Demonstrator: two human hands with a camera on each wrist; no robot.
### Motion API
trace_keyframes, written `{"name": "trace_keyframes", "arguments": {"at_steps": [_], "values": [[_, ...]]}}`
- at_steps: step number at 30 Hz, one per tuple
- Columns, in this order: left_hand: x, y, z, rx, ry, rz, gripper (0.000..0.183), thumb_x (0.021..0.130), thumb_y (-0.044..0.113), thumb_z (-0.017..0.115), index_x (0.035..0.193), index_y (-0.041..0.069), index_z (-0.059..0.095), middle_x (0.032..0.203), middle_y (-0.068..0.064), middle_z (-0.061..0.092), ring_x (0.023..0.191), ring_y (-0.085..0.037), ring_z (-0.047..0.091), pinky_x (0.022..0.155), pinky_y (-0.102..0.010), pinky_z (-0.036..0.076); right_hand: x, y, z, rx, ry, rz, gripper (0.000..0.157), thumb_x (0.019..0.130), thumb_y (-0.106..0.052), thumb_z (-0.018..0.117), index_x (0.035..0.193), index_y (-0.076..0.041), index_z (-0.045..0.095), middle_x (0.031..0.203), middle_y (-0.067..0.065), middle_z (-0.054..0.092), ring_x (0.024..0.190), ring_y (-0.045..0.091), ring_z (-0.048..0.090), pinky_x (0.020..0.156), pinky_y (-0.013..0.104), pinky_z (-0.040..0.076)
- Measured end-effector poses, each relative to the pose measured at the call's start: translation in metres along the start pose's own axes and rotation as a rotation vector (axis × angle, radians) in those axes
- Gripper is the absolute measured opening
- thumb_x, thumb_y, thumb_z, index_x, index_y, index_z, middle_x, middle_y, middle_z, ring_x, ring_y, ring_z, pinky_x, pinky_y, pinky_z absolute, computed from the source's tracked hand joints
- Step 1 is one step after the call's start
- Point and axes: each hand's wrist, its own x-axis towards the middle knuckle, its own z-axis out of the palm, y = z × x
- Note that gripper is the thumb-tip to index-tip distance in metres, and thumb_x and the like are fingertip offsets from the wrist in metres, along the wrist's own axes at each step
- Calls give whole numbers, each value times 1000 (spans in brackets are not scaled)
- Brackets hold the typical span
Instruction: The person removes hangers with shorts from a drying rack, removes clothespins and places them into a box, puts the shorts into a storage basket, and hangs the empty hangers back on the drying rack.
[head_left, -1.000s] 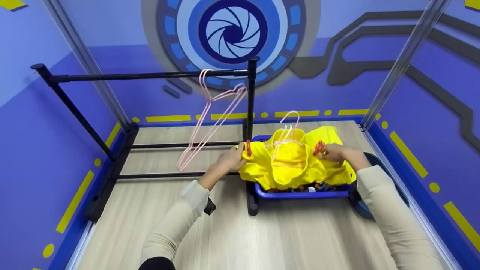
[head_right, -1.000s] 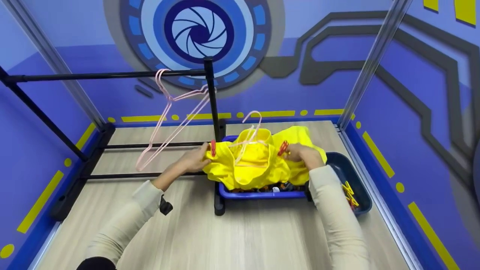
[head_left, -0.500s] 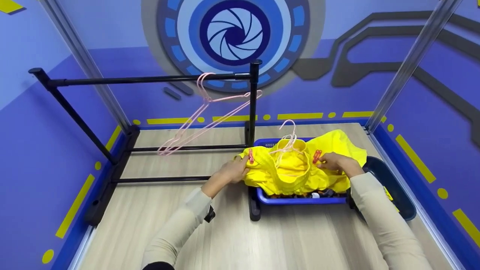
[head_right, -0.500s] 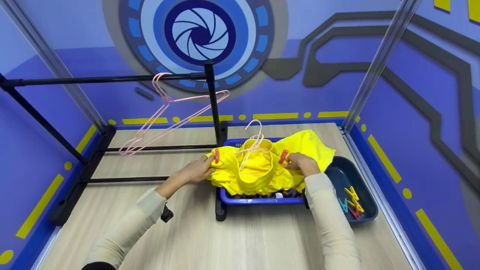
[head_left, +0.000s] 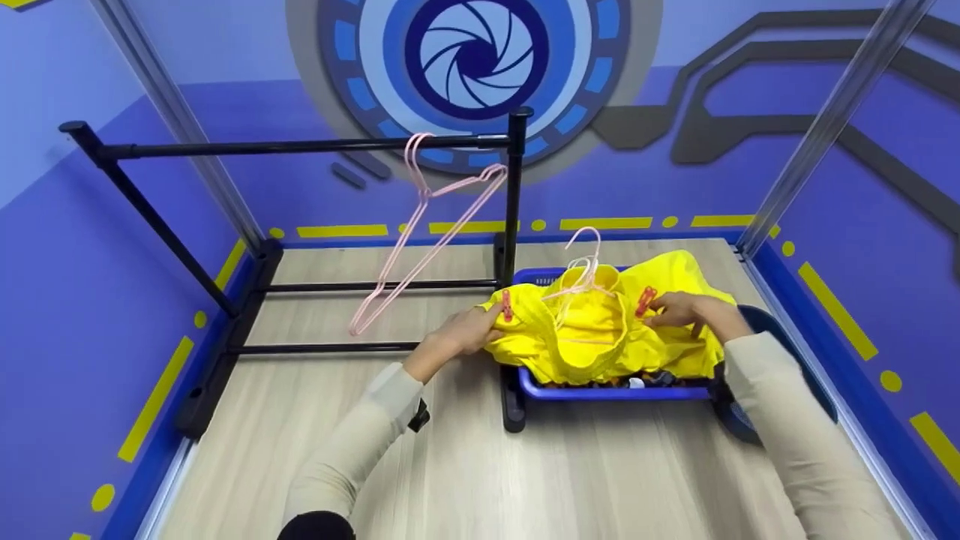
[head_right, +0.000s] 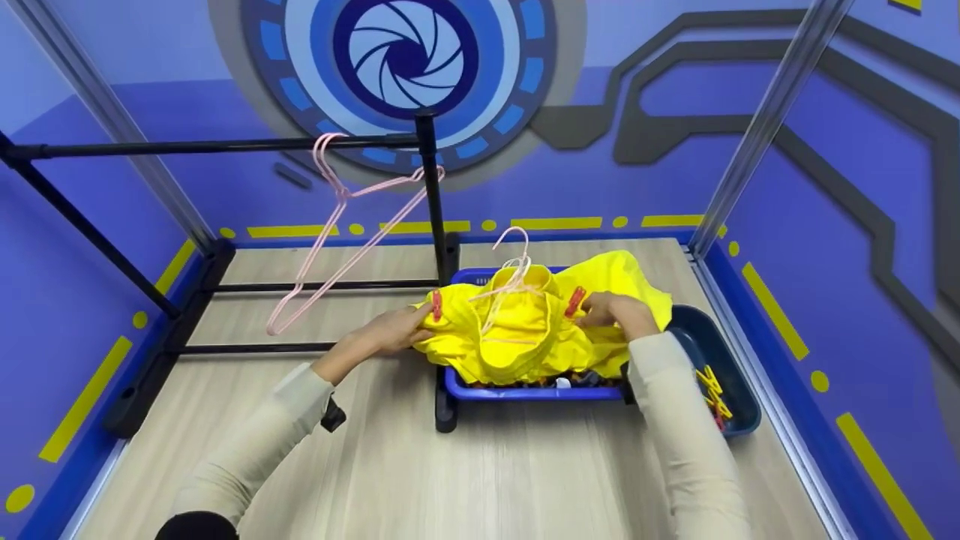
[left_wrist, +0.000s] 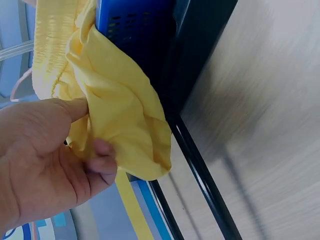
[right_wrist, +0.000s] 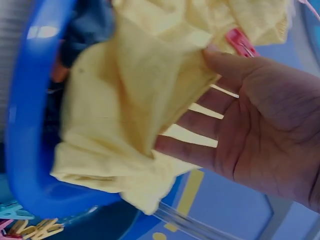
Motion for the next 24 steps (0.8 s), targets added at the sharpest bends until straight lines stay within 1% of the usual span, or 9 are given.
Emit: {"name": "trace_keyframes", "arguments": {"at_steps": [1, 4, 6, 9, 11, 13, 18, 22, 24], "values": [[1, 0, -1, 5, 2, 1, 47, 107, 31, 54, 148, 11, 43, 120, -23, 66, 110, -38, 66, 91, -51, 56, -3, -1, -4, 13, -1, -19, 53, 107, -31, 51, 143, 8, 46, 135, 38, 50, 115, 50, 57, 86, 52, 60], [2, 1, -2, 10, 0, 4, 48, 106, 31, 55, 148, 11, 43, 118, -22, 67, 106, -37, 67, 88, -51, 56, -10, -3, -11, 70, 1, -89, 46, 108, -34, 51, 130, 6, 54, 98, 23, 56, 80, 30, 55, 76, 36, 52], [1, 0, -2, 8, -6, -1, 47, 106, 32, 56, 147, 12, 43, 119, -22, 67, 107, -37, 67, 88, -51, 57, -13, -4, -13, 109, 15, -143, 46, 109, -38, 47, 126, 4, 57, 97, 17, 55, 81, 24, 49, 77, 37, 45], [0, -3, -3, 0, -19, -17, 43, 106, 35, 56, 142, 13, 45, 122, -21, 67, 108, -37, 67, 88, -52, 57, -13, -3, -12, 224, 51, -182, 55, 111, -44, 36, 130, 4, 56, 120, 27, 58, 105, 38, 56, 98, 52, 49], [0, -4, -3, -3, -24, -27, 40, 105, 35, 56, 137, 14, 46, 124, -20, 67, 110, -38, 67, 89, -52, 56, -12, 0, -9, 325, 98, -223, 59, 112, -44, 30, 141, 4, 49, 144, 31, 48, 132, 49, 46, 113, 66, 37], [-1, -5, -4, -7, -31, -34, 37, 105, 36, 56, 134, 15, 47, 124, -20, 67, 110, -39, 67, 90, -53, 56, -8, 5, -5, 462, 140, -257, 59, 112, -41, 29, 148, 5, 42, 147, 33, 45, 141, 53, 40, 118, 68, 29], [-1, -5, -5, -26, -48, -33, 39, 106, 37, 54, 137, 15, 45, 130, -21, 65, 112, -40, 66, 93, -53, 55, 2, 17, 9, 782, 205, -313, 64, 111, -38, 37, 155, 6, 30, 150, 27, 46, 143, 36, 47, 122, 51, 29], [0, -3, -5, -24, -56, -19, 38, 106, 36, 55, 136, 15, 45, 129, -22, 66, 113, -41, 66, 93, -54, 55, 5, 25, 20, 883, 233, -309, 68, 108, -41, 43, 156, 5, 31, 139, 4, 59, 127, 6, 57, 116, 28, 41], [0, -2, -5, -17, -57, -17, 37, 106, 34, 56, 135, 15, 45, 127, -23, 67, 113, -43, 66, 93, -54, 55, 5, 25, 24, 896, 268, -304, 68, 107, -42, 45, 155, 5, 33, 129, -6, 64, 119, -1, 58, 109, 18, 46]]}}
